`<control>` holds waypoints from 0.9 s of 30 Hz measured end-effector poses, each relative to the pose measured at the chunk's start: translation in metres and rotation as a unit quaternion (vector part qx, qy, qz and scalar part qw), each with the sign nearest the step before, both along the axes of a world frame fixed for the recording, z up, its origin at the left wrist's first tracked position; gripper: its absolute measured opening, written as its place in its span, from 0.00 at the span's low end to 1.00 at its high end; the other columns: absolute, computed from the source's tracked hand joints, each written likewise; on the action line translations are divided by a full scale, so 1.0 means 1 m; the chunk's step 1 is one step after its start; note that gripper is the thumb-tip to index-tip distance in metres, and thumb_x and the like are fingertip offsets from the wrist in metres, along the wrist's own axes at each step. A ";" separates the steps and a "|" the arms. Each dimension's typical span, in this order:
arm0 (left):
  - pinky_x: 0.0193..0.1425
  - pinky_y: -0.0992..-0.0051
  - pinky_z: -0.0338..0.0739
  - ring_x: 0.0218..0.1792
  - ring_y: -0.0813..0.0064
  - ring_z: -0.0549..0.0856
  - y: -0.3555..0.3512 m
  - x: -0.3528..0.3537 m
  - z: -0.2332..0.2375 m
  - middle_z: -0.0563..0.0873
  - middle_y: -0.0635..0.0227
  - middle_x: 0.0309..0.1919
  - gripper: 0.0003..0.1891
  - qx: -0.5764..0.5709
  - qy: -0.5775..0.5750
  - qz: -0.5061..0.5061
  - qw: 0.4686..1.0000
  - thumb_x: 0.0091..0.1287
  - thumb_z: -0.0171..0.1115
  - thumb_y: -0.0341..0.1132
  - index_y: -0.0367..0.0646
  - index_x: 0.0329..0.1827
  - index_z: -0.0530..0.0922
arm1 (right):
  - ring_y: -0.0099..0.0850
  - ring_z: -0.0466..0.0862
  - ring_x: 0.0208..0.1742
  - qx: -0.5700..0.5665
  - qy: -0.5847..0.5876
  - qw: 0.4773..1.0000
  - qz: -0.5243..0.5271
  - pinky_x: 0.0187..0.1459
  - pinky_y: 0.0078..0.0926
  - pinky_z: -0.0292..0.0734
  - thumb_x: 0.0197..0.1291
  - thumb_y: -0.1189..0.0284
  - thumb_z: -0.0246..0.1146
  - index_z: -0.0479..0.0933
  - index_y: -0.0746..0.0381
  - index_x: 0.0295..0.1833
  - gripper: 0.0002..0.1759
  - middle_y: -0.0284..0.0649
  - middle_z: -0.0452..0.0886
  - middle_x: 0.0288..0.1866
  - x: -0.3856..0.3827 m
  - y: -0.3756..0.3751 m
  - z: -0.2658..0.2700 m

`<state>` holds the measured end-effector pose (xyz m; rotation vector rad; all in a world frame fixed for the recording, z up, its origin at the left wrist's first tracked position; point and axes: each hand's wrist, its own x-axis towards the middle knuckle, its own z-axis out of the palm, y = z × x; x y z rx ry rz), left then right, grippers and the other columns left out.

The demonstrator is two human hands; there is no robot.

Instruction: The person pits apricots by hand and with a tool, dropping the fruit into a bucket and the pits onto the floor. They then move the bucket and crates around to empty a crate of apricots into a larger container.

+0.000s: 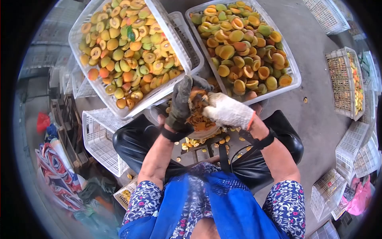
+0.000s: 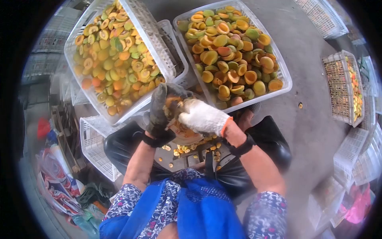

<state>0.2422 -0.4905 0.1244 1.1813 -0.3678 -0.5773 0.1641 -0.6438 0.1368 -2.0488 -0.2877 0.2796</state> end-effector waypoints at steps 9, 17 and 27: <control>0.49 0.71 0.74 0.38 0.73 0.80 -0.003 0.012 0.040 0.80 0.66 0.30 0.27 0.158 -0.002 -0.227 0.961 0.74 0.49 0.55 0.37 0.31 0.78 | 0.31 0.79 0.25 0.193 0.454 0.868 0.052 0.29 0.29 0.77 0.57 0.61 0.57 0.79 0.68 0.40 0.19 0.46 0.79 0.25 -0.014 0.010 -0.009; 0.46 0.73 0.75 0.42 0.74 0.80 -0.145 0.034 -0.024 0.83 0.66 0.39 0.22 0.117 -0.332 -0.223 0.909 0.78 0.40 0.46 0.36 0.46 0.78 | 0.47 0.85 0.47 -0.144 0.246 0.950 0.132 0.47 0.39 0.79 0.58 0.72 0.56 0.83 0.66 0.43 0.14 0.53 0.85 0.41 -0.028 0.034 -0.038; 0.68 0.54 0.64 0.67 0.49 0.68 -0.170 0.045 -0.047 0.69 0.53 0.67 0.34 0.421 -0.611 0.040 0.669 0.60 0.68 0.46 0.51 0.70 0.68 | 0.45 0.87 0.34 -0.174 0.008 0.985 0.000 0.34 0.40 0.81 0.57 0.73 0.56 0.80 0.63 0.40 0.10 0.50 0.85 0.33 -0.068 0.014 -0.039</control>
